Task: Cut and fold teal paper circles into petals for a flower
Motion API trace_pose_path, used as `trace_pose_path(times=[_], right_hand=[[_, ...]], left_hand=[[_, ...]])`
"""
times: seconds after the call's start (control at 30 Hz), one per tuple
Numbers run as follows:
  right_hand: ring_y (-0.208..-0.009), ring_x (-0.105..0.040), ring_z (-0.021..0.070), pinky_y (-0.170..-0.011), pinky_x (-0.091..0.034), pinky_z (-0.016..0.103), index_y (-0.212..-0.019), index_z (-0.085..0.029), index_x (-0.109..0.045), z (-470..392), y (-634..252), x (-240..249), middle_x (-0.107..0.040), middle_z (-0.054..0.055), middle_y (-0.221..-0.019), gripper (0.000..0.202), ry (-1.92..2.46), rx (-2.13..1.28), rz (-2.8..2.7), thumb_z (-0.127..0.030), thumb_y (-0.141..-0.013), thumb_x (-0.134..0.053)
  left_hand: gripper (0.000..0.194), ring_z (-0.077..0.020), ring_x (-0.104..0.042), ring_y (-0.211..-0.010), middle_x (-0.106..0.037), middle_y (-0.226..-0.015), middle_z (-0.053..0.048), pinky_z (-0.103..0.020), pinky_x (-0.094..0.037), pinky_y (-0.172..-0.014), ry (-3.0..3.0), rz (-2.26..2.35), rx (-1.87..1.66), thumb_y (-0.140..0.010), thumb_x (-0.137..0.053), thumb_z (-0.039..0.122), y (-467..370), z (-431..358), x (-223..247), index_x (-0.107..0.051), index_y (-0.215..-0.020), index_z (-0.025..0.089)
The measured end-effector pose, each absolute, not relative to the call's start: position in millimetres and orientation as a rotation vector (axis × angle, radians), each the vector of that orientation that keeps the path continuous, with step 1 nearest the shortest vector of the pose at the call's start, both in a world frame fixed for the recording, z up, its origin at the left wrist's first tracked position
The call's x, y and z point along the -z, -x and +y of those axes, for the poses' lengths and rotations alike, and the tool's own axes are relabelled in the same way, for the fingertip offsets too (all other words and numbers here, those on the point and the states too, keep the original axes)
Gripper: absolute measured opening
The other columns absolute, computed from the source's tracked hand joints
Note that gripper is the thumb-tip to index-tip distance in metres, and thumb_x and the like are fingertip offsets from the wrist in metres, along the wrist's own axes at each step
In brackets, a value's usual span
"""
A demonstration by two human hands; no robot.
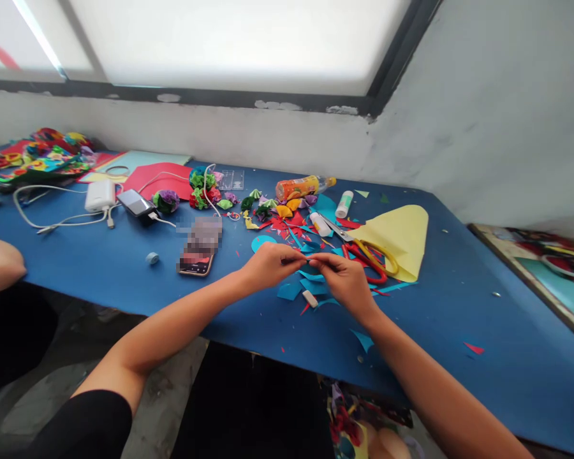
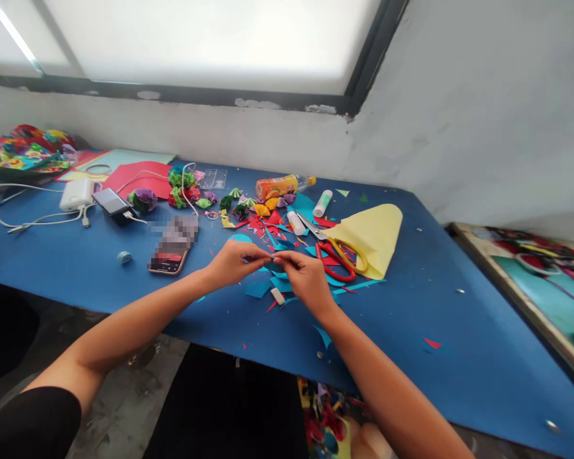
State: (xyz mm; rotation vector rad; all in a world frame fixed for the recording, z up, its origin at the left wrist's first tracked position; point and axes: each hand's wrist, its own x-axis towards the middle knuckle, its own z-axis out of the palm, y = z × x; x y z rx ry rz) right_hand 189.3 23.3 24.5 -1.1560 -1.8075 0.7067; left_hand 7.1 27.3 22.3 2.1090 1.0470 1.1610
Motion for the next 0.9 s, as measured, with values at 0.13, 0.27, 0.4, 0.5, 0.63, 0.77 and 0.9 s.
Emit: trace_pose_path(times=[0.13, 0.27, 0.4, 0.5, 0.63, 0.77, 0.9], right_hand=[[-0.071, -0.069, 0.021, -0.066, -0.057, 0.034, -0.091, -0.019, -0.073, 29, -189, -21, -0.074, 0.004, -0.08, 0.027, 1.108, -0.784, -1.811, -0.036, -0.078, -0.057], [-0.075, -0.068, 0.0214, -0.067, -0.056, 0.035, -0.093, -0.019, -0.071, 28, -189, -24, -0.073, 0.006, -0.085, 0.024, 1.072, -0.693, -1.755, -0.035, -0.079, -0.06], [-0.089, -0.064, 0.0224, -0.083, -0.051, 0.04, -0.085, -0.022, -0.067, 17, -190, -36, -0.07, 0.007, -0.092, 0.017, 0.987, -0.471, -1.631, -0.034, -0.082, -0.056], [-0.087, -0.063, 0.0228, -0.082, -0.05, 0.041, -0.079, -0.023, -0.064, 12, -185, -48, -0.068, 0.007, -0.088, 0.017, 0.923, -0.4, -1.567, -0.036, -0.083, -0.054], [-0.073, -0.061, 0.0182, -0.072, -0.052, 0.035, -0.082, -0.022, -0.061, 8, -161, -71, -0.066, 0.004, -0.081, 0.012, 0.902, -0.653, -1.459, -0.034, -0.081, -0.057], [-0.07, -0.06, 0.0156, -0.07, -0.053, 0.031, -0.08, -0.025, -0.058, -29, -129, -106, -0.064, 0.001, -0.079, 0.009, 0.779, -1.069, -1.434, -0.033, -0.077, -0.06], [-0.049, -0.056, 0.0124, -0.047, -0.048, 0.024, -0.074, -0.029, -0.055, -103, -119, -137, -0.059, -0.003, -0.061, 0.017, 0.455, -1.393, -1.632, -0.043, -0.084, -0.054]], left_hand=[[0.016, -0.0115, -0.064, -0.064, -0.073, -0.076, -0.004, -0.018, -0.047, -0.058, -2.099, 1.148, -1.138, -0.082, -0.058, 0.024, -7, 31, -22, -0.073, -0.084, 0.017], [0.022, -0.013, -0.065, -0.07, -0.073, -0.084, -0.005, -0.022, -0.051, -0.066, -2.135, 1.221, -1.062, -0.085, -0.053, 0.023, -5, 37, -19, -0.07, -0.097, 0.016], [0.026, -0.016, -0.065, -0.075, -0.072, -0.087, -0.007, -0.026, -0.05, -0.072, -2.204, 1.258, -0.959, -0.081, -0.051, 0.016, -2, 43, -13, -0.069, -0.1, 0.015], [0.022, -0.0163, -0.065, -0.075, -0.072, -0.086, -0.006, -0.025, -0.049, -0.07, -2.247, 1.276, -0.869, -0.08, -0.052, 0.015, -1, 46, -9, -0.071, -0.09, 0.016], [0.017, -0.0172, -0.064, -0.075, -0.071, -0.083, -0.005, -0.025, -0.049, -0.067, -2.281, 1.304, -0.806, -0.082, -0.055, 0.022, 0, 46, -8, -0.07, -0.086, 0.017], [0.018, -0.0188, -0.064, -0.084, -0.07, -0.09, -0.006, -0.026, -0.049, -0.072, -2.303, 1.316, -0.802, -0.085, -0.053, 0.023, 2, 47, -9, -0.069, -0.086, 0.016], [0.02, -0.0192, -0.063, -0.089, -0.069, -0.094, -0.006, -0.026, -0.048, -0.077, -2.296, 1.334, -0.835, -0.087, -0.049, 0.019, 4, 50, -7, -0.068, -0.091, 0.016]])
